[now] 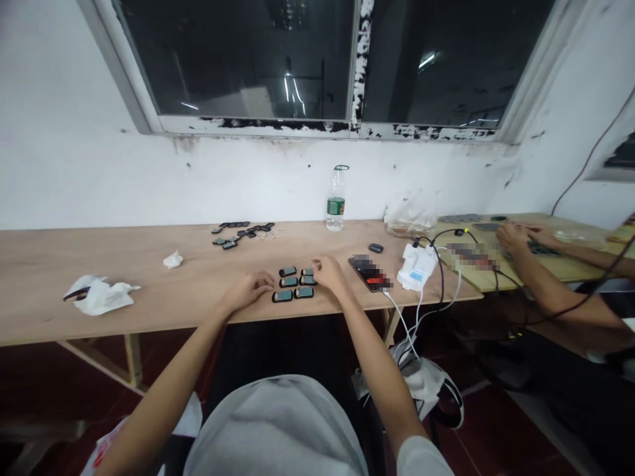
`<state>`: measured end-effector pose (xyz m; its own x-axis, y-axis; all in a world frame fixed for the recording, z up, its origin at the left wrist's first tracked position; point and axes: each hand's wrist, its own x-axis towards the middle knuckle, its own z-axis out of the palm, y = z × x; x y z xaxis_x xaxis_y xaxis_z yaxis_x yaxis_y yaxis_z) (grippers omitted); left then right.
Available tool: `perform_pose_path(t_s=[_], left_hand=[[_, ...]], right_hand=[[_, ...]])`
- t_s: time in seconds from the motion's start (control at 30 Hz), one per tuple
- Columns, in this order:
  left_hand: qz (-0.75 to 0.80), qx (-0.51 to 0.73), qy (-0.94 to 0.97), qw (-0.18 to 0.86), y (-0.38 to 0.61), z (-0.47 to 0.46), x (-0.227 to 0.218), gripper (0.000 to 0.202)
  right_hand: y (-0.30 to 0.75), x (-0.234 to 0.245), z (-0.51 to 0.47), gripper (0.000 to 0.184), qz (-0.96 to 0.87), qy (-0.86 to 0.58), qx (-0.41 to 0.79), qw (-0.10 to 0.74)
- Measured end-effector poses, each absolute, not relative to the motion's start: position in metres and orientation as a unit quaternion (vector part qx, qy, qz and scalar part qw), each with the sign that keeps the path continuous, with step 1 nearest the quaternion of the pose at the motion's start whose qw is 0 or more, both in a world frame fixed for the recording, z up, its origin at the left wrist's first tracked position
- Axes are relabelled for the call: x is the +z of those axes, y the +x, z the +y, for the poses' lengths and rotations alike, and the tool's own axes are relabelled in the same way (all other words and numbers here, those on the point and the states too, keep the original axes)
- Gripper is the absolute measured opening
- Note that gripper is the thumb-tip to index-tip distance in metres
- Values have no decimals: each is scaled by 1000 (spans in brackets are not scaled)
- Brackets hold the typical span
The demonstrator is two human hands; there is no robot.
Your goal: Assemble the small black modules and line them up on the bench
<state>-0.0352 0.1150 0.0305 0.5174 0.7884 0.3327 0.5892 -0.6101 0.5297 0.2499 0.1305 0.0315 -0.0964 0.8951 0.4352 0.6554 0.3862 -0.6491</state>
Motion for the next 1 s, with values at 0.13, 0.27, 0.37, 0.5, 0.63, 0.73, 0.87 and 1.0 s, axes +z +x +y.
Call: perform_pose_path(t_s=[0.13, 0.27, 0.37, 0.5, 0.63, 0.73, 0.87, 1.0], left_hand=[[432, 301, 833, 170, -36, 114, 31, 21], [456, 304, 819, 169, -40, 116, 30, 22], [461, 298, 818, 172, -42, 117, 30, 20], [459, 318, 812, 169, -40, 114, 32, 19], [473, 337, 799, 154, -34, 109, 39, 22], [441, 370, 806, 135, -30, 102, 49, 25], [387, 413, 817, 106, -25, 92, 62, 26], [358, 441, 818, 93, -19, 86, 65, 24]], right_hand=[[220, 37, 149, 28, -771, -475, 170, 389], [196, 43, 174, 26, -829, -430, 210, 289], [192, 46, 187, 13, -839, -430, 221, 250], [195, 47, 190, 6, -843, -431, 226, 228], [196, 47, 181, 11, -827, -412, 221, 313], [195, 49, 168, 17, -790, -399, 249, 394], [198, 56, 142, 31, -735, -391, 330, 445], [199, 63, 120, 35, -714, -370, 380, 458]])
